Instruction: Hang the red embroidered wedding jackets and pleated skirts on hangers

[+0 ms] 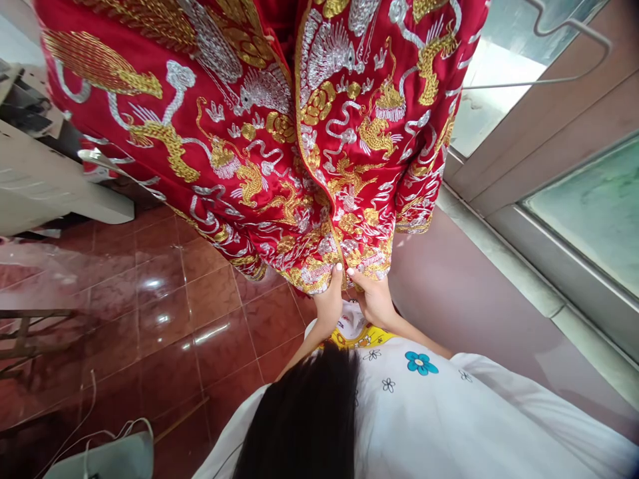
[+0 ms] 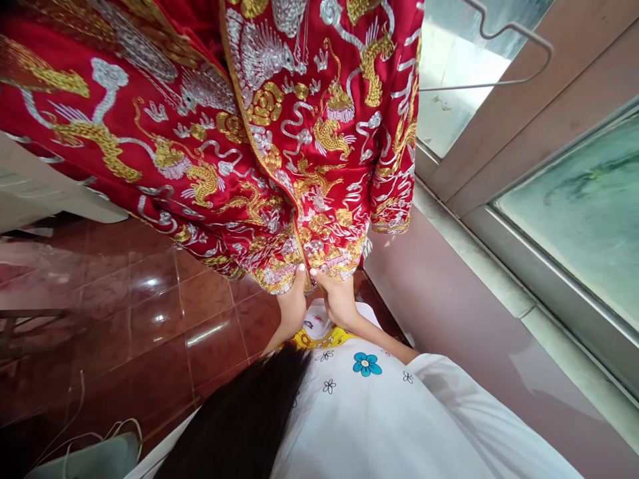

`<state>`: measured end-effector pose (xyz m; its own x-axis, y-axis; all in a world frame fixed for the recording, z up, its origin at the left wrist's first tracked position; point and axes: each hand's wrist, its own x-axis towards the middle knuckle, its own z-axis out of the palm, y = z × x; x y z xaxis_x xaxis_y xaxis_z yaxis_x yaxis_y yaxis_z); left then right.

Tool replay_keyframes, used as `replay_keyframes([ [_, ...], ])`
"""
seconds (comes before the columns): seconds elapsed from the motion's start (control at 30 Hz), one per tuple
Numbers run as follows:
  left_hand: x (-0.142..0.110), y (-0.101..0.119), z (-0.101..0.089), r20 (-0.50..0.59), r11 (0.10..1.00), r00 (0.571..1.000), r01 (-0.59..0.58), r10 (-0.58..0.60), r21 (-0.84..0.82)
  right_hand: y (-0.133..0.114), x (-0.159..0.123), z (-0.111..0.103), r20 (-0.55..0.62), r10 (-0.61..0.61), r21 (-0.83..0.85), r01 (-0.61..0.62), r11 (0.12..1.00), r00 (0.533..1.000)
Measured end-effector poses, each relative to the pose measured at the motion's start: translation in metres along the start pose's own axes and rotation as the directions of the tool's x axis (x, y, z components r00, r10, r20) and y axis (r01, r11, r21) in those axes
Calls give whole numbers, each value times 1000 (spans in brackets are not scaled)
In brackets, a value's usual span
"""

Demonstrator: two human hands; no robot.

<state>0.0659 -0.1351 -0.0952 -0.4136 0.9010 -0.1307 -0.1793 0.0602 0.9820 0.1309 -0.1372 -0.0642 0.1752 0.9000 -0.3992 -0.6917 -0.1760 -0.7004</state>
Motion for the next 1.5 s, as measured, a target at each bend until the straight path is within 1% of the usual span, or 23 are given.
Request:
replay_keyframes([
  [0.23,1,2,-6,56,993,997,-59,54,103,-5,1,5,-23,-5,-58,3,998,1000],
  [0.33,1,3,-7,82,993,996,-49,40,112,-6,2,7,-26,8,-73,-10,997,1000],
  [0.47,3,-2,-9,92,998,996,-3,-3,61,-5,3,7,-11,54,-68,-54,996,998],
  [0.57,4,-7,-12,169,997,983,72,-72,5,-4,7,-4,-19,95,-111,-97,989,995],
  [0.63,6,-10,-15,217,990,968,140,-129,-36,-6,13,-21,36,212,-199,-201,959,977],
  [0.67,6,-12,-16,235,982,958,180,-164,-50,-8,16,-31,111,321,-290,-278,916,940],
  [0.7,7,-13,-17,245,975,950,214,-194,-59,-12,20,-42,195,448,-424,-336,841,873],
  [0.73,7,-15,-18,247,970,945,236,-214,-63,-18,23,-52,255,548,-582,-326,745,797],
  [0.77,8,-17,-19,241,967,944,246,-223,-67,-24,25,-60,282,592,-728,-233,645,755],
  [0.8,9,-18,-19,231,968,948,242,-219,-74,-32,27,-66,291,561,-837,-77,541,775],
  [0.83,9,-20,-19,219,970,954,229,-206,-84,-40,28,-69,312,455,-899,105,425,834],
  [0.87,9,-22,-19,210,972,959,214,-191,-93,-48,28,-69,367,300,-914,282,291,881],
  [0.9,10,-23,-19,209,974,961,205,-180,-101,-56,28,-66,454,149,-888,434,153,878],
  [0.93,10,-25,-18,216,974,961,198,-171,-107,-61,28,-60,554,57,-832,554,19,830],
  [0.97,10,-26,-18,226,976,961,189,-160,-110,-66,28,-53,644,36,-759,644,-101,765],
  [1.0,10,-27,-17,232,978,961,176,-147,-110,-68,29,-45,711,66,-678,706,-204,701],
  [1.03,10,-28,-17,232,981,964,161,-133,-107,-69,31,-37,748,122,-601,744,-292,653],
  [1.07,10,-28,-16,226,985,967,144,-118,-100,-68,33,-30,756,181,-540,755,-371,629],
  [1.1,10,-29,-16,219,988,970,128,-107,-87,-67,36,-24,744,236,-493,752,-437,625],
  [1.13,10,-29,-16,215,991,972,116,-98,-70,-65,39,-19,722,288,-456,746,-486,629],
  [1.2,10,-31,-16,216,995,973,96,-87,-33,-62,46,-12,683,384,-395,757,-521,621],
  [1.37,12,-46,-21,212,996,974,90,-82,-26,-67,57,-5,641,584,-261,857,-445,498],
  [1.5,16,-61,-22,124,988,982,149,-143,-42,-77,70,9,604,650,-188,875,-447,462],
])
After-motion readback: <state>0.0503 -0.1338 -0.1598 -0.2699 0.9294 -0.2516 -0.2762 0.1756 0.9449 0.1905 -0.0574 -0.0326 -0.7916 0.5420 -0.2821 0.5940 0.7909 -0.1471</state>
